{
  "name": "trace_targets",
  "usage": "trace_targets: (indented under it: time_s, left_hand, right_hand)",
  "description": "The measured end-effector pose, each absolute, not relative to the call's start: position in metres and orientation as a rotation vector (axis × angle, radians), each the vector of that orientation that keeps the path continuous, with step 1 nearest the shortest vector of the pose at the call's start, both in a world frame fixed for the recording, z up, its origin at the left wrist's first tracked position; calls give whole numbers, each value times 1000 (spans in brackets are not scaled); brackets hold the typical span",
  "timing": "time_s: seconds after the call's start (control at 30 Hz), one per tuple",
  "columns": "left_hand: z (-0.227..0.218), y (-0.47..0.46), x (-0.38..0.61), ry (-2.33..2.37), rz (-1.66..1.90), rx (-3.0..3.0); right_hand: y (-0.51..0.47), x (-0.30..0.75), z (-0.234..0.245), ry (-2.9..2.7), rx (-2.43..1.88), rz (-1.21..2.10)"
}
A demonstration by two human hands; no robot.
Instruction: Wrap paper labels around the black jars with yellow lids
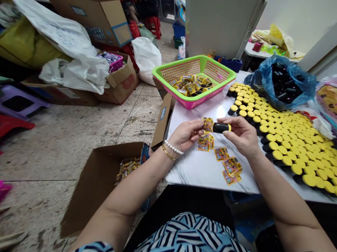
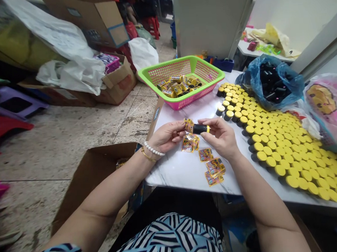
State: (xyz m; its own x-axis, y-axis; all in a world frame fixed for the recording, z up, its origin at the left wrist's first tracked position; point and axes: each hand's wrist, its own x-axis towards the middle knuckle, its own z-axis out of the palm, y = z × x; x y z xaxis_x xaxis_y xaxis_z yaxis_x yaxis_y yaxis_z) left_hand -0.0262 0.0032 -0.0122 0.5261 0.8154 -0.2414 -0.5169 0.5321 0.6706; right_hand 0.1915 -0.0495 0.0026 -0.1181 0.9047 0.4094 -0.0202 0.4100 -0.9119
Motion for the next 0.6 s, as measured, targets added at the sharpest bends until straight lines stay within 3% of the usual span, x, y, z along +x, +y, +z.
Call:
trace_targets:
  time_s: [0.27, 0.6]
  left_hand:
    - [-10, -1, -25, 590, 829, 646]
    - [-14, -5, -24, 582, 865, 733]
  right_hand:
    - [-54, 191, 3, -1493, -946, 994]
    - [-55, 188, 0, -1590, -1096, 718]
